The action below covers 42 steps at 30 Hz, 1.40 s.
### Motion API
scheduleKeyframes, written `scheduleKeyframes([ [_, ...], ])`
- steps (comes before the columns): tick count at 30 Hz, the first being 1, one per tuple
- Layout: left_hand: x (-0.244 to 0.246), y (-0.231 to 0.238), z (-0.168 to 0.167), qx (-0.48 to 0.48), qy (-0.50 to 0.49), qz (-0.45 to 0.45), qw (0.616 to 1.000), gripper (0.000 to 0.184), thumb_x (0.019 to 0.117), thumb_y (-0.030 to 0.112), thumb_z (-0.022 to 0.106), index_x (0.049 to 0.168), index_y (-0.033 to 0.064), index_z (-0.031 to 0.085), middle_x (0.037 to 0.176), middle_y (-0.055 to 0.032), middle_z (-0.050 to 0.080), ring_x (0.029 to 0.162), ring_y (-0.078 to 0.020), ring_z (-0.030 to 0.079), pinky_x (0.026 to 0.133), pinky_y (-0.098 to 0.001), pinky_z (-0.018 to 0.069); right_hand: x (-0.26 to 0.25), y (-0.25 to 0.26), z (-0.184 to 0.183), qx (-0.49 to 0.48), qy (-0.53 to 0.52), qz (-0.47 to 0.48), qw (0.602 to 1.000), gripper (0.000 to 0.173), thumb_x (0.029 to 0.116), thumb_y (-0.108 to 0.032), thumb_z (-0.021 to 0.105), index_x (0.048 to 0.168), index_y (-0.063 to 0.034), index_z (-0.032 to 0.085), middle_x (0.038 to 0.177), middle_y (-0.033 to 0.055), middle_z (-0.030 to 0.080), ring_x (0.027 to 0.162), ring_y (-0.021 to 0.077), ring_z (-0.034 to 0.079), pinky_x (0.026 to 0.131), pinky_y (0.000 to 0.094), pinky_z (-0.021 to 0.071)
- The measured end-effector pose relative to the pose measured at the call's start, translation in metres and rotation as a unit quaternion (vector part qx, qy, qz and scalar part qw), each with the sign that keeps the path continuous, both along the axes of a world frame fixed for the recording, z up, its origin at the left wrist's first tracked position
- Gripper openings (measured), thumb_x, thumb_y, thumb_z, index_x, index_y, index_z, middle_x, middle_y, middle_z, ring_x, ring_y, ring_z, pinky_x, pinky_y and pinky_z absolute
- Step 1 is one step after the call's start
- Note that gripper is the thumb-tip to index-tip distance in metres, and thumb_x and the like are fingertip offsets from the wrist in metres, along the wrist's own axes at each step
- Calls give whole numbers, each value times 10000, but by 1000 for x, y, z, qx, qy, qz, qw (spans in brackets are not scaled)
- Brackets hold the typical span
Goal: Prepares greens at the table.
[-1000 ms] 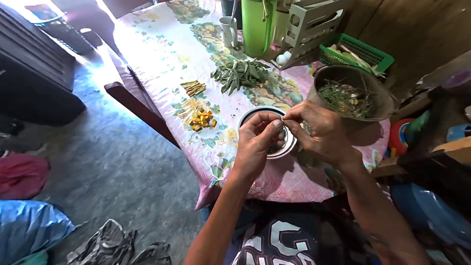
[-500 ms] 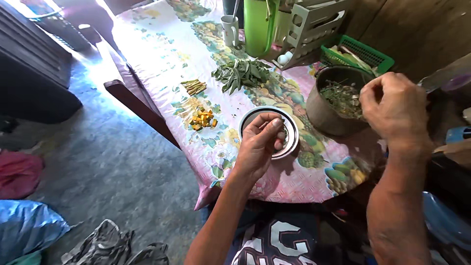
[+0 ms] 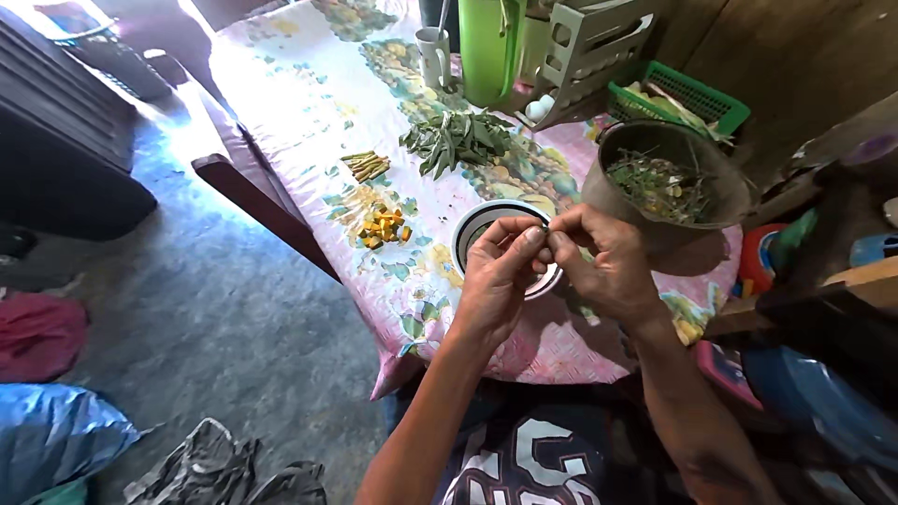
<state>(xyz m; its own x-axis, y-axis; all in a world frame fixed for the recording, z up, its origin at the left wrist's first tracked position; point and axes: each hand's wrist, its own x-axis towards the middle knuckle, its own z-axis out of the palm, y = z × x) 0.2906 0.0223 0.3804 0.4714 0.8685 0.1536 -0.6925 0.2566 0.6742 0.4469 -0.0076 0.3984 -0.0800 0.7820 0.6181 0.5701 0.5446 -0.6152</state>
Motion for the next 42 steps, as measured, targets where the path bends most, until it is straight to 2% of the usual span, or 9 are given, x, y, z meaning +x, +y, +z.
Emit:
scheduleKeyframes([
  [5,1,0,-2,-12,-12,-38,999,59,1013,113,611,1040,99,663,845,-46,633,709,-86,620,695,-227,556,14,-3,4,9,-66,-34,997,150,945,-189,550,925,-55,615,798,8,572,643,56,535,546,217,468],
  [9,-10,6,-3,10,19,2,1000,72,998,79,626,1057,82,668,854,-53,633,672,-92,603,627,-225,547,93,-20,24,2,-231,-225,947,367,1074,-290,452,956,-2,645,818,155,618,680,276,624,587,457,516],
  [12,-14,9,0,29,61,35,997,88,998,94,636,1081,107,663,905,-49,635,668,-81,577,594,-208,514,114,-23,35,-95,-264,-318,906,421,1003,-290,604,1316,-7,596,1156,253,648,996,444,661,831,633,524],
  [14,-11,10,2,40,87,46,994,81,1000,98,635,1076,117,655,903,-37,627,635,-64,537,555,-185,470,87,-21,41,-87,-261,-237,932,501,1011,-277,627,1430,-18,536,1283,226,631,1113,399,649,939,592,519],
  [17,-9,9,2,54,111,50,991,62,1001,111,636,1057,133,646,867,-27,609,607,-52,508,525,-167,433,42,-5,25,-29,-183,-29,982,472,969,-287,682,1379,-65,606,1234,83,670,1056,170,682,910,362,593],
  [20,-10,10,-1,52,112,50,991,75,1002,108,633,1073,122,653,873,-44,631,618,-53,527,528,-168,434,18,12,9,8,-119,84,989,399,917,-132,719,1302,-44,667,1202,64,680,1013,115,674,871,285,594],
  [27,-19,16,-7,10,74,26,997,80,1007,138,638,1045,91,691,922,-69,668,705,-88,626,611,-212,543,7,27,-3,43,-65,90,993,174,907,-17,699,1079,-2,717,1056,63,699,920,92,681,830,252,594],
  [34,-27,17,-7,27,101,60,993,223,1051,156,549,1217,58,663,1014,-95,689,828,-133,680,755,-279,592,1,46,-17,-7,93,126,988,188,908,61,665,1094,36,660,1058,79,686,838,94,690,773,250,621],
  [42,-22,22,-18,110,186,152,965,92,1035,124,584,1104,103,641,903,-58,626,699,-123,629,652,-288,587,-3,59,-27,-20,131,137,982,151,911,31,634,1061,36,652,963,58,695,754,75,669,703,247,608],
])
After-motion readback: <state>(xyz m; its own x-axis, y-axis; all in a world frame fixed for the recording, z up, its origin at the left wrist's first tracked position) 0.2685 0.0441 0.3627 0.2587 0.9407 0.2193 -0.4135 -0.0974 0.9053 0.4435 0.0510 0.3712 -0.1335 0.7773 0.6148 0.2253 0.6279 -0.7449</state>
